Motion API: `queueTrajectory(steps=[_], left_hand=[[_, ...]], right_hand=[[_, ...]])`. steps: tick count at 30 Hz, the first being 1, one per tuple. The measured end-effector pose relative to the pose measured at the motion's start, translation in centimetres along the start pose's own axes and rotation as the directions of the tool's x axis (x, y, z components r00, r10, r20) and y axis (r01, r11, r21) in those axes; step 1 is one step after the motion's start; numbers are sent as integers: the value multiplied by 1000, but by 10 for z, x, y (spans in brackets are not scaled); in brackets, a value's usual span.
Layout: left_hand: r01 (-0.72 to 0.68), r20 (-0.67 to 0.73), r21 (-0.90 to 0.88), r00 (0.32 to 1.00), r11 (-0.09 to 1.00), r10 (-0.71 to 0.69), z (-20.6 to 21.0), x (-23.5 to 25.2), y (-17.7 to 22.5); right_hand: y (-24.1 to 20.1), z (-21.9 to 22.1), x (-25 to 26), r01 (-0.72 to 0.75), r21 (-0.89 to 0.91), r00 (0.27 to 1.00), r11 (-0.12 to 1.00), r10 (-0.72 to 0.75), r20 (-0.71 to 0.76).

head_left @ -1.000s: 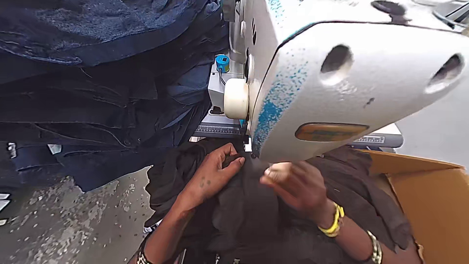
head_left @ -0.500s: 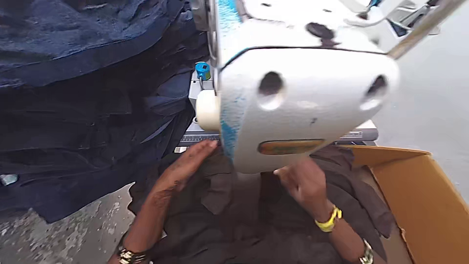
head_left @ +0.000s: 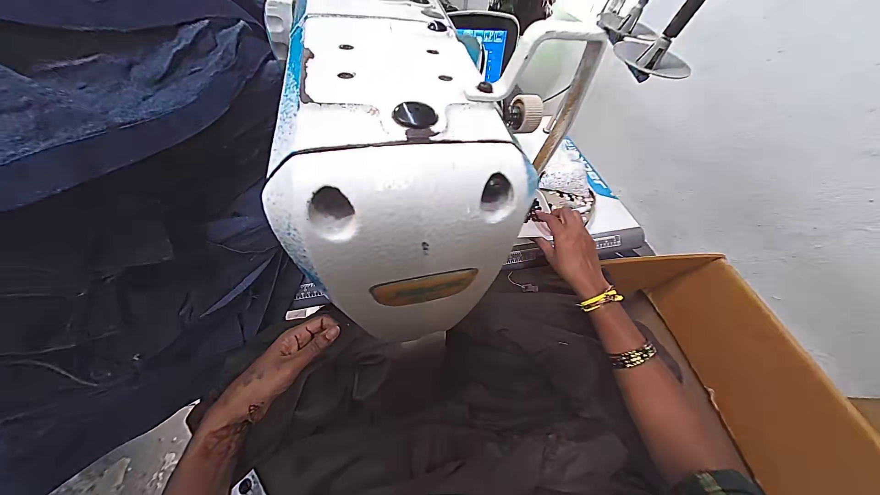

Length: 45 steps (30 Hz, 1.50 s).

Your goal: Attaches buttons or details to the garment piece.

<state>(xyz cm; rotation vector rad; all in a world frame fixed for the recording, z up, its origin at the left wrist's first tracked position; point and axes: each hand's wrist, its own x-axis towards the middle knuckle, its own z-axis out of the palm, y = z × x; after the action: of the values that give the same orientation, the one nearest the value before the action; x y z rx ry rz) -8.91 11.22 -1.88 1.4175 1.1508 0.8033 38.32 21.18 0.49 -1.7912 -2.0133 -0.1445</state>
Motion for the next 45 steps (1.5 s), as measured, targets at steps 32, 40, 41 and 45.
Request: queueTrajectory(steps=[32, 40, 41, 45], left_hand=[[-460, -20, 266, 876, 847, 482, 93, -35, 62], [-203, -271, -35, 944, 979, 187, 79, 8, 62], [-216, -271, -31, 942, 976, 199, 79, 10, 60], [-219, -269, 9, 939, 976, 213, 79, 11, 57]], right_hand=[[-171, -53, -98, 214, 755, 855, 619, -493, 161], [-163, -16, -70, -14, 799, 978, 602, -158, 136], [-163, -16, -69, -22, 798, 980, 603, -147, 138], [-160, -15, -70, 60, 746, 980, 664, -183, 84]])
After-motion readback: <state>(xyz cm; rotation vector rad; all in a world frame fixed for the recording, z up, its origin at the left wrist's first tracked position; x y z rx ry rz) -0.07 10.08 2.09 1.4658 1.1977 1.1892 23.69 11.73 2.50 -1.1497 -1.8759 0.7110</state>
